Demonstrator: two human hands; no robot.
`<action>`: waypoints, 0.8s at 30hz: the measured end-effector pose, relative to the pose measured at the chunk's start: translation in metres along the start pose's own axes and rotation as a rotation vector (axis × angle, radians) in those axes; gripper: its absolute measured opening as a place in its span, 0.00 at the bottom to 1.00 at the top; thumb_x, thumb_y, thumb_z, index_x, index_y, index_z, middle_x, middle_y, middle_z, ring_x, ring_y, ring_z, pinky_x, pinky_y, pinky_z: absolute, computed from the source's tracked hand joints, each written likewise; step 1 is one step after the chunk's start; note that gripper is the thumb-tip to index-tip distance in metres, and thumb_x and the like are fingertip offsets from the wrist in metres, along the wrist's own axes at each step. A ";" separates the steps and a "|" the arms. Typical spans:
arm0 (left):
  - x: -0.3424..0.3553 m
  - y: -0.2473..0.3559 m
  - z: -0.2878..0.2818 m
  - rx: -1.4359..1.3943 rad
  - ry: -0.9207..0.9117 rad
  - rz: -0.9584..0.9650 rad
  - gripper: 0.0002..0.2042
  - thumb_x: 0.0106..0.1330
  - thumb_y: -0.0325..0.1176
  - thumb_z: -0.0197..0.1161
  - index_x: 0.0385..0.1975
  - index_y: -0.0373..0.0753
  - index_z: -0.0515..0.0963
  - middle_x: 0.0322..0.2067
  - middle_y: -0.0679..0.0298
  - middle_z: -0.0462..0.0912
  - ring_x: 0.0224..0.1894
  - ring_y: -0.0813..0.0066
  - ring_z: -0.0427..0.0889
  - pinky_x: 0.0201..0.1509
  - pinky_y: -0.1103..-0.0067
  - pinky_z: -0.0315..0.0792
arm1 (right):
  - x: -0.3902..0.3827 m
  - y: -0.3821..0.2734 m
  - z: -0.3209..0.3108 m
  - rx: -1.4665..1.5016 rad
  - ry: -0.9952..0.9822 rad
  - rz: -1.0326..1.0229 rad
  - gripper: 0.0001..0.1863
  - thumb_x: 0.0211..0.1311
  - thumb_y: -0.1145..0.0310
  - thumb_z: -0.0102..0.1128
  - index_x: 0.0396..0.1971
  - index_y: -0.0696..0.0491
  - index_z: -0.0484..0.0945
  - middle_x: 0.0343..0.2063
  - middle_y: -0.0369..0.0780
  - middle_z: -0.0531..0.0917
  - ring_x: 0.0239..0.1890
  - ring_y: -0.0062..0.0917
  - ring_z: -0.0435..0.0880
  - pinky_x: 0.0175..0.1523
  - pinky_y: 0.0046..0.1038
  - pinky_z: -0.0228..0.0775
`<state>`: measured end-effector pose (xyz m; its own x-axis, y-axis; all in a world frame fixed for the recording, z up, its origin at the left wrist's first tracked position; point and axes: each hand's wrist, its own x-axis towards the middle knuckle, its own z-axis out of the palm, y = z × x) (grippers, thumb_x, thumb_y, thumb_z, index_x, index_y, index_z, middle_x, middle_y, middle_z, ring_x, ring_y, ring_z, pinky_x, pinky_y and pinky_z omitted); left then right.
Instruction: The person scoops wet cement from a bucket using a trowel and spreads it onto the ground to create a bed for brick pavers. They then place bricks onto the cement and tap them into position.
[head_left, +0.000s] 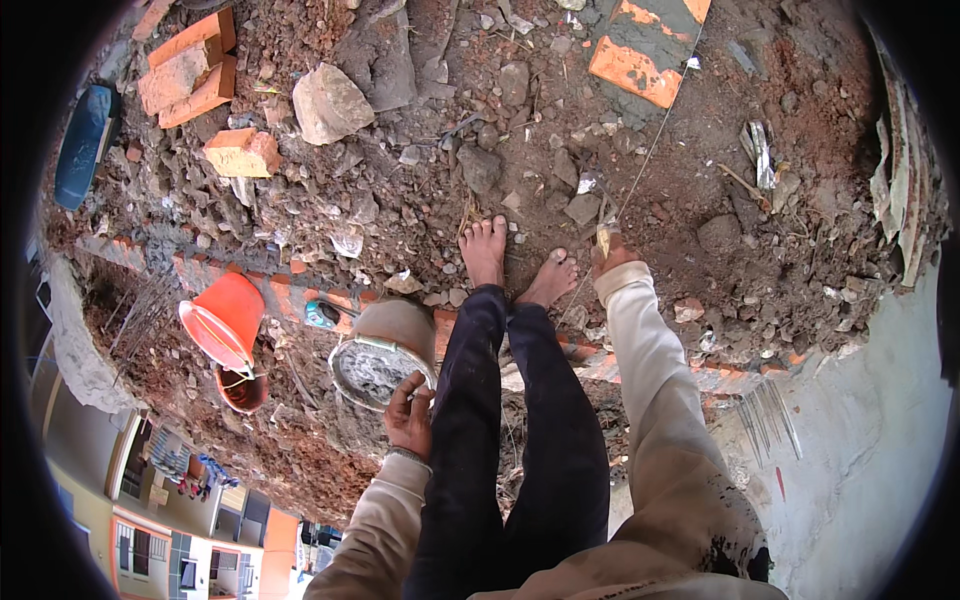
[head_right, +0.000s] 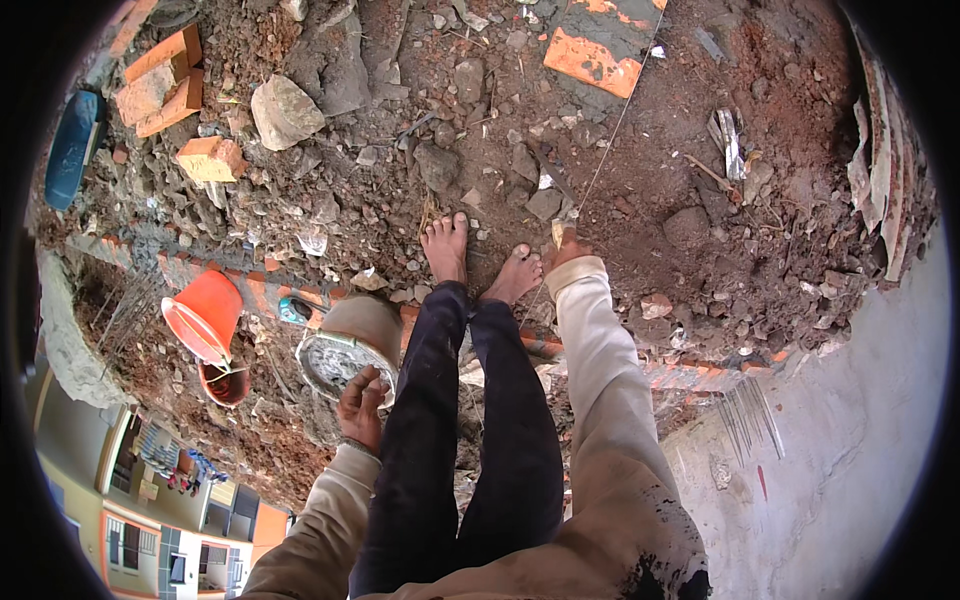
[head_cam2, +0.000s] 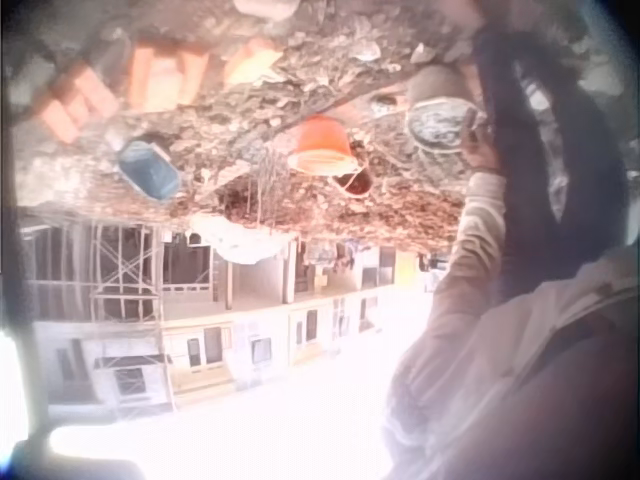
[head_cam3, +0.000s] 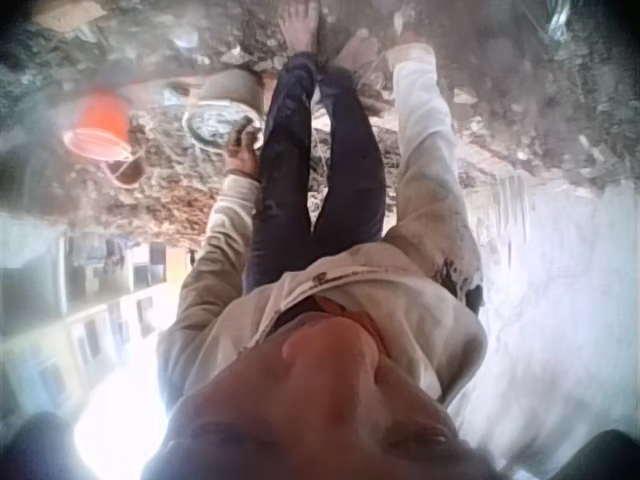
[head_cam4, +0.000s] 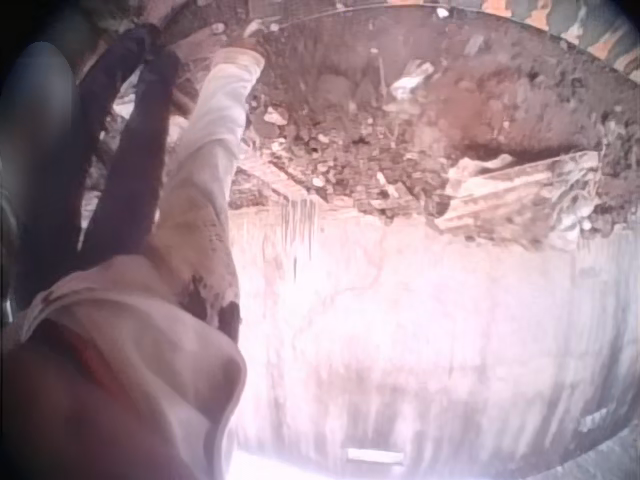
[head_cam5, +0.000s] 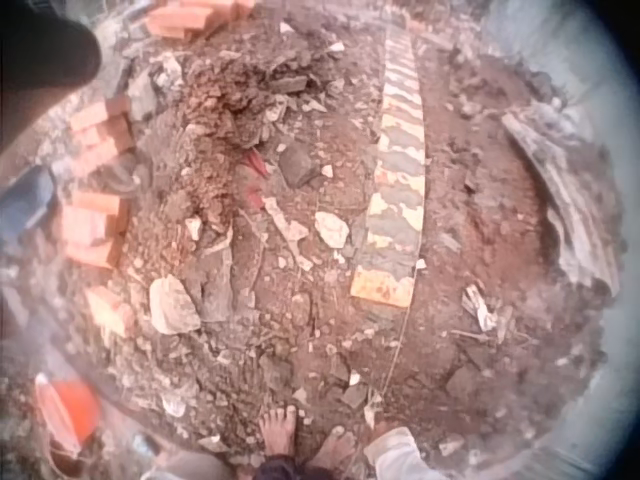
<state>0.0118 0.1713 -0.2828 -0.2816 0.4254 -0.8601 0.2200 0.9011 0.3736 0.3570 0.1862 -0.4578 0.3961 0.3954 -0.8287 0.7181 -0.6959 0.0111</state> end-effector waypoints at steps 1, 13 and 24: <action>0.000 -0.002 -0.001 0.001 -0.002 0.007 0.16 0.61 0.29 0.57 0.47 0.29 0.71 0.38 0.62 0.77 0.37 0.79 0.75 0.43 0.83 0.70 | -0.008 0.000 0.004 0.090 0.040 -0.030 0.24 0.56 0.58 0.51 0.49 0.55 0.63 0.33 0.55 0.78 0.36 0.51 0.78 0.41 0.45 0.71; -0.001 -0.005 -0.001 0.097 -0.073 0.117 0.18 0.62 0.34 0.58 0.49 0.31 0.70 0.41 0.63 0.76 0.37 0.77 0.76 0.41 0.83 0.69 | -0.036 -0.011 0.050 0.581 0.361 -0.318 0.23 0.55 0.57 0.55 0.47 0.53 0.65 0.33 0.55 0.79 0.36 0.54 0.77 0.39 0.47 0.71; -0.018 0.017 0.000 0.058 -0.038 0.028 0.17 0.62 0.35 0.58 0.49 0.32 0.70 0.42 0.62 0.75 0.39 0.73 0.77 0.44 0.78 0.72 | -0.078 -0.005 0.098 0.630 0.176 -0.218 0.26 0.48 0.62 0.53 0.50 0.50 0.62 0.27 0.54 0.78 0.28 0.51 0.78 0.33 0.46 0.70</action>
<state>0.0210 0.1786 -0.2609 -0.2396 0.4455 -0.8626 0.2812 0.8822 0.3776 0.2666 0.0994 -0.4483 0.4062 0.6201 -0.6712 0.3434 -0.7842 -0.5168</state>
